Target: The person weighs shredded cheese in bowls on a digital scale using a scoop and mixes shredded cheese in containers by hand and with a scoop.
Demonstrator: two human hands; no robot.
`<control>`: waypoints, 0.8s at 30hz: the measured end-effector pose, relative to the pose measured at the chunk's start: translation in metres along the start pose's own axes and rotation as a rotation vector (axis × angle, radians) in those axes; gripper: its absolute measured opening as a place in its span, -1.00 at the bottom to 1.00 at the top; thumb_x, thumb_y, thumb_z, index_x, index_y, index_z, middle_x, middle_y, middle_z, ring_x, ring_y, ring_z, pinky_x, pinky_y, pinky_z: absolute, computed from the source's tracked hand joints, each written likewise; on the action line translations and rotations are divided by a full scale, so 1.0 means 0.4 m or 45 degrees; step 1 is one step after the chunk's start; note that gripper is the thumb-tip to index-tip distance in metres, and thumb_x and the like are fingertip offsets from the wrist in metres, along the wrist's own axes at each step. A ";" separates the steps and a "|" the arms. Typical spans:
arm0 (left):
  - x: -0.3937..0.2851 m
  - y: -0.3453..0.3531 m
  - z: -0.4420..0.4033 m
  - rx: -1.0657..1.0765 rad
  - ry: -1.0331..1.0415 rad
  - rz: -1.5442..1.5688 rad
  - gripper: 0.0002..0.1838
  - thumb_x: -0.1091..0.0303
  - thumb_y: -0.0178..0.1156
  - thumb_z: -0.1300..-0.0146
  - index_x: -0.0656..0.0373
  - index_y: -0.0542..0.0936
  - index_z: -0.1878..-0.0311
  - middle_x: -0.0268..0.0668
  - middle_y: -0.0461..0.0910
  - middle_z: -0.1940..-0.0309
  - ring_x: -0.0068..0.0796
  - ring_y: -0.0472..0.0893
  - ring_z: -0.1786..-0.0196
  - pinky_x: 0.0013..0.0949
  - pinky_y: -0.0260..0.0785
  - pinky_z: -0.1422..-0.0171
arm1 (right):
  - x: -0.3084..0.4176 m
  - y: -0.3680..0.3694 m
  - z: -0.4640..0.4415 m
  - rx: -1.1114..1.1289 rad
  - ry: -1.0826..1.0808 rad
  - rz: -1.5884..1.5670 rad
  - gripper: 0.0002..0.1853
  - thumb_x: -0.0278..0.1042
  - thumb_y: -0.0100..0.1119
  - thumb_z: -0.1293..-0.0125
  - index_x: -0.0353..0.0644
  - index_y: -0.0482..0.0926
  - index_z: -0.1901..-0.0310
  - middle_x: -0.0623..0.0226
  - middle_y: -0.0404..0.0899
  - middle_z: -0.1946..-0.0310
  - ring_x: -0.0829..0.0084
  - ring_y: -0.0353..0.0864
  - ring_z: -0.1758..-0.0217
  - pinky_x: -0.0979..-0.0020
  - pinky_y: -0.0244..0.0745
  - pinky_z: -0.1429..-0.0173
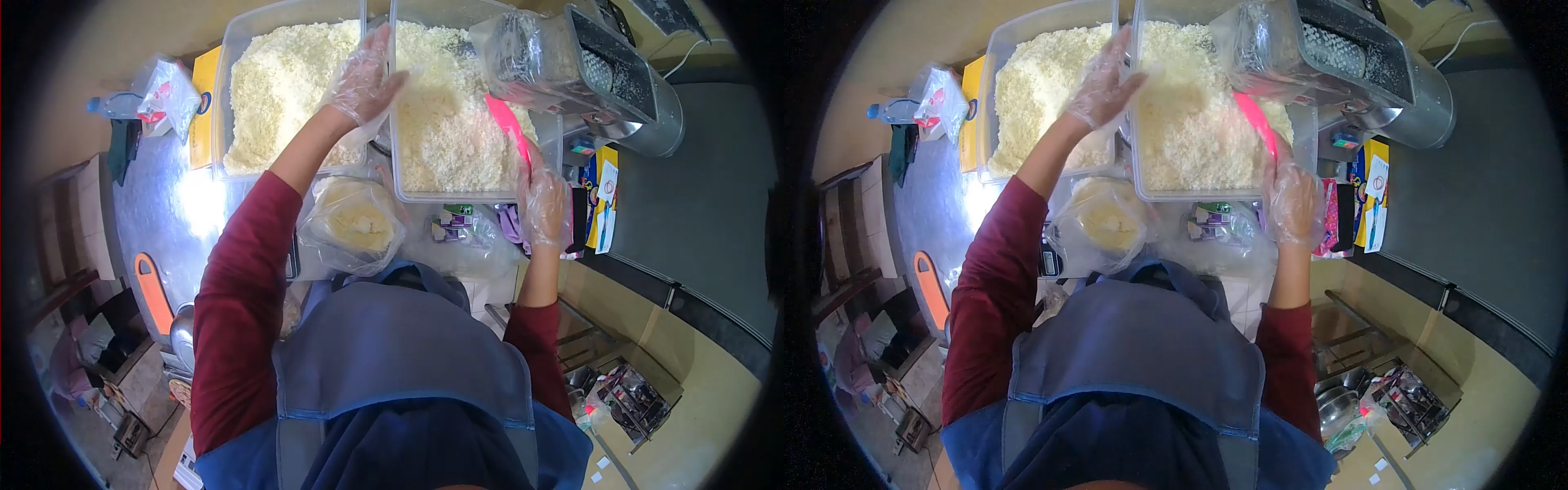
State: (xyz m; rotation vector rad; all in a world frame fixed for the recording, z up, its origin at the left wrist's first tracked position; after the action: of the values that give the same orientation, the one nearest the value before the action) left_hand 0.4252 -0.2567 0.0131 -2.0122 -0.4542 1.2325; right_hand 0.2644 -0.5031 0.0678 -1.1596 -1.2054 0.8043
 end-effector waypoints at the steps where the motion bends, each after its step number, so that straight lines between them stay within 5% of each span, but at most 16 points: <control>1: -0.027 -0.035 -0.004 0.022 -0.040 0.006 -0.30 0.17 0.04 -0.33 0.14 0.02 -0.44 0.00 0.07 -0.41 -0.05 0.12 -0.44 -0.21 -0.02 -0.49 | -0.013 0.020 -0.006 0.005 0.002 -0.011 -0.66 -0.23 -0.03 -0.32 -0.09 0.52 -0.07 -0.10 0.55 0.50 -0.10 0.56 0.37 0.02 0.43 0.24; 8: -0.139 -0.092 -0.005 0.227 0.310 -0.115 -0.39 0.33 0.17 -0.19 0.04 0.24 -0.32 0.03 0.25 -0.27 -0.04 0.29 -0.31 -0.12 0.19 -0.37 | -0.037 0.050 -0.007 -0.102 0.005 -0.161 -0.62 -0.23 -0.05 -0.32 -0.05 0.45 -0.15 -0.12 0.56 0.45 -0.12 0.57 0.35 -0.02 0.41 0.26; 10: -0.135 -0.078 0.002 -0.099 0.262 -0.283 -0.36 0.34 0.15 -0.18 0.13 0.21 -0.33 0.07 0.24 -0.27 0.02 0.28 -0.32 -0.11 0.16 -0.39 | -0.020 0.012 0.003 -0.107 0.008 -0.108 -0.62 -0.23 -0.04 -0.31 -0.05 0.46 -0.14 -0.11 0.56 0.46 -0.11 0.57 0.36 -0.02 0.42 0.26; 16: 0.083 0.088 -0.102 -0.098 -0.219 -0.132 -0.28 0.28 0.00 -0.19 0.36 0.05 -0.38 0.20 0.13 -0.32 0.14 0.20 -0.35 -0.14 0.05 -0.44 | -0.081 0.008 0.025 0.163 0.272 0.343 -0.72 -0.23 -0.04 -0.29 -0.28 0.53 0.17 -0.08 0.58 0.39 -0.09 0.57 0.29 0.04 0.47 0.15; 17: 0.115 0.124 -0.111 -0.074 -0.382 -0.024 -0.20 0.28 -0.01 -0.12 0.36 -0.03 -0.41 0.22 0.07 -0.36 0.18 0.17 -0.36 -0.15 0.04 -0.44 | -0.075 0.035 -0.010 0.164 -0.004 0.310 -0.72 -0.23 -0.04 -0.29 -0.30 0.52 0.21 -0.10 0.58 0.38 -0.10 0.58 0.29 0.03 0.47 0.16; 18: 0.105 0.140 -0.106 -0.072 -0.378 -0.015 -0.20 0.28 -0.01 -0.12 0.36 -0.03 -0.41 0.22 0.07 -0.36 0.18 0.17 -0.36 -0.15 0.04 -0.44 | -0.066 0.060 -0.037 0.164 -0.279 0.277 -0.71 -0.23 -0.04 -0.29 -0.33 0.51 0.25 -0.11 0.58 0.36 -0.10 0.58 0.28 0.02 0.48 0.17; 20: 0.061 0.127 -0.099 -0.462 -0.090 0.242 -0.36 0.60 -0.11 -0.07 0.39 0.13 -0.31 0.21 0.29 -0.13 0.12 0.28 -0.24 -0.14 0.08 -0.39 | -0.061 0.133 -0.088 0.218 -0.081 0.187 -0.70 -0.22 -0.07 -0.30 -0.33 0.51 0.24 -0.13 0.58 0.36 -0.09 0.59 0.27 0.01 0.48 0.17; 24: 0.089 0.115 -0.076 -0.195 -0.235 0.183 -0.39 0.27 -0.07 -0.30 0.36 0.10 -0.35 0.20 0.20 -0.28 0.11 0.22 -0.35 -0.16 0.04 -0.45 | 0.100 0.074 -0.033 0.335 0.137 0.052 -0.68 -0.22 -0.14 -0.35 -0.31 0.54 0.25 -0.20 0.57 0.34 -0.08 0.60 0.22 -0.01 0.48 0.19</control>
State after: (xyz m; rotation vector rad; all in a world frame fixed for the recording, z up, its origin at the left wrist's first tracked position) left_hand 0.4656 -0.2778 -0.0341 -2.0981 -0.5141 1.5209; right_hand 0.2889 -0.4611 0.0511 -1.0004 -0.9584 0.8909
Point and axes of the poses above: each hand's wrist, its own z-axis away from the middle knuckle, its own y-axis out of the palm, x = y × z, the point moved 4 cm from there along -z, towards the middle knuckle
